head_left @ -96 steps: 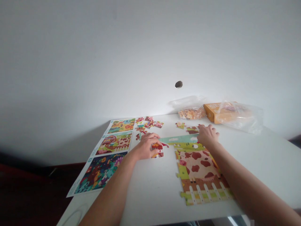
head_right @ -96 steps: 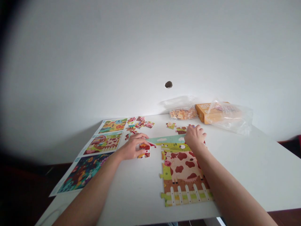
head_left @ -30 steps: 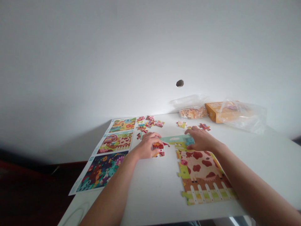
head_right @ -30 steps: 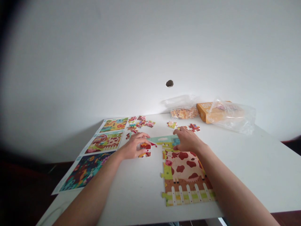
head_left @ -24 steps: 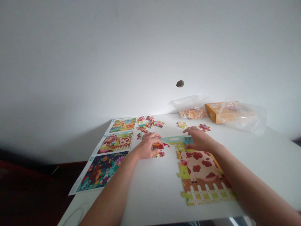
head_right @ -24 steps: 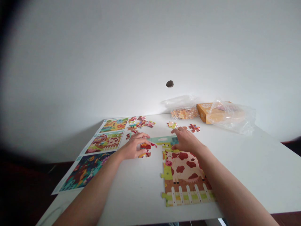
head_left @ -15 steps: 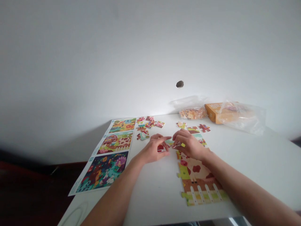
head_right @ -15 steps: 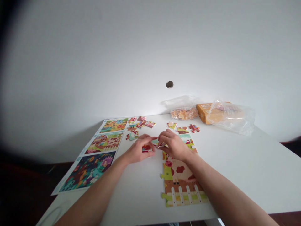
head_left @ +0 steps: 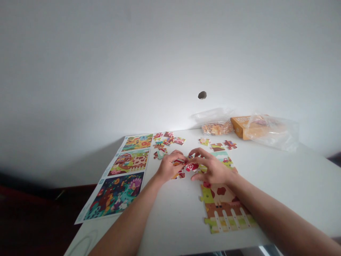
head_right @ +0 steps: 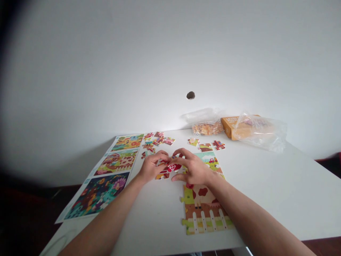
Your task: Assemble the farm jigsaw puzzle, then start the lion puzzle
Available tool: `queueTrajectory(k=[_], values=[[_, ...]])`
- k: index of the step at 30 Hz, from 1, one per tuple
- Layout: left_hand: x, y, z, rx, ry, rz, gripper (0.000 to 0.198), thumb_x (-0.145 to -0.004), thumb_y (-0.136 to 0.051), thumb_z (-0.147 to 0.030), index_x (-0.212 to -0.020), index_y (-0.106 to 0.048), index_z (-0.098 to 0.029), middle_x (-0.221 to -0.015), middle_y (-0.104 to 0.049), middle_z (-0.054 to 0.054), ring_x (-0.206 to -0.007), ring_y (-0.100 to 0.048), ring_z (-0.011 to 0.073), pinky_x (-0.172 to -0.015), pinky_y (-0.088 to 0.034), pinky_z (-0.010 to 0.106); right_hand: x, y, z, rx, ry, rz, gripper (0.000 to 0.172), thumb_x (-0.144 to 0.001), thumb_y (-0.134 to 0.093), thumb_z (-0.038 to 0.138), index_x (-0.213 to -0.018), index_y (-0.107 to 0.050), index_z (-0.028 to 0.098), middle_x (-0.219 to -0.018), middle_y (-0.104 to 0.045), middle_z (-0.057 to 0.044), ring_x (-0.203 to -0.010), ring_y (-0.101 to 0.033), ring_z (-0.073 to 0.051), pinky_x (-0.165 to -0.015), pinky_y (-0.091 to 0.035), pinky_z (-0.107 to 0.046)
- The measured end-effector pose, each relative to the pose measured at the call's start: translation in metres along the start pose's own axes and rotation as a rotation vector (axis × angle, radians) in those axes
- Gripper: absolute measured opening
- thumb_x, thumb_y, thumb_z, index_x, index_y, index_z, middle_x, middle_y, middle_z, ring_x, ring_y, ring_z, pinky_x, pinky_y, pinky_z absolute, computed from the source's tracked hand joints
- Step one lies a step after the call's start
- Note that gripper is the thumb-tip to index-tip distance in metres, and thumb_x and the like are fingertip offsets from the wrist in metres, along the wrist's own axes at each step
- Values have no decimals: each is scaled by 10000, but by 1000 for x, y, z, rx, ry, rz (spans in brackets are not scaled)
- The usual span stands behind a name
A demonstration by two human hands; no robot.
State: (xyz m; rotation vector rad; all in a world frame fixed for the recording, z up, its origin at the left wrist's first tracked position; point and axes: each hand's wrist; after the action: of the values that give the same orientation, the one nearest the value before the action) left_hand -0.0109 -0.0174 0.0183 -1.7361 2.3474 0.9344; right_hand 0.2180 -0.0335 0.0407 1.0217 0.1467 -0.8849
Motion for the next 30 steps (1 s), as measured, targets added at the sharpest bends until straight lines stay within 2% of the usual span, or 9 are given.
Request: queueTrajectory(k=[3,6,12,14,17,22,27,30], values=[[1,1,-1,50,60,12,149,-732,-615,-105,-838,-699,-167,-865,-668,36,-843,-647,169,-779,-517,289,0,-2,-2,-18,-23,5,445,-863,-677,416,-1252,-578,226,-1265,-517,-124,-1087,-572,-231,-952,-486,-393],[3,2,-4,142,117,31,133,-744,-631,-160,-867,-679,-147,-873,-670,48,-846,-643,180,-771,-530,291,0,-4,-4,-21,-49,-21,511,-849,-690,429,-1280,-521,212,-1241,-541,-124,-1088,-574,-238,-947,-486,-389],[6,5,-10,507,238,236,407,-776,-695,-325,-1133,-601,-154,-1011,-658,90,-816,-637,192,-620,-550,283,1,-5,-8,17,-146,-29,549,-836,-711,410,-1307,-493,232,-1187,-578,-100,-1016,-593,-234,-883,-493,-371],[5,4,-10,497,236,237,415,-779,-709,-335,-1137,-606,-152,-1045,-668,100,-860,-642,199,-664,-550,282,1,-6,-9,30,-168,-19,584,-832,-714,426,-1332,-481,236,-1164,-594,-92,-983,-598,-230,-859,-492,-362],[3,2,-7,399,251,173,372,-808,-700,-344,-1114,-634,-143,-1041,-698,101,-892,-658,195,-756,-540,286,1,-7,-10,58,-197,-9,663,-832,-699,478,-1390,-440,230,-1147,-607,-96,-943,-600,-230,-824,-489,-356],[1,0,2,296,245,87,341,-844,-670,-345,-1114,-661,-137,-1028,-722,105,-933,-676,202,-812,-535,292,2,-7,-11,86,-231,9,789,-830,-686,514,-1474,-363,191,-1148,-618,-129,-961,-601,-255,-825,-487,-372],[1,5,7,210,200,70,299,-858,-650,-322,-1095,-690,-144,-1019,-731,102,-934,-679,205,-827,-527,301,2,-4,-4,69,-229,8,662,-880,-626,342,-1467,-366,182,-1158,-631,-140,-961,-603,-245,-834,-479,-375],[1,7,8,192,197,78,288,-860,-640,-312,-1089,-699,-147,-1005,-731,96,-908,-675,201,-793,-519,288,2,-3,-1,76,-253,8,632,-870,-582,232,-1463,-368,187,-1080,-646,-116,-884,-598,-217,-788,-475,-356]])
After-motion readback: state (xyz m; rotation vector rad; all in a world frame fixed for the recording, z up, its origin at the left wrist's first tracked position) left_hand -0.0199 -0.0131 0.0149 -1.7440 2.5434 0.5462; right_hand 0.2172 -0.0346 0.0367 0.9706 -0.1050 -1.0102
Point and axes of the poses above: each hand's wrist, its own x-axis away from the middle knuckle, its own y-axis out of the back of the hand, z = x × y
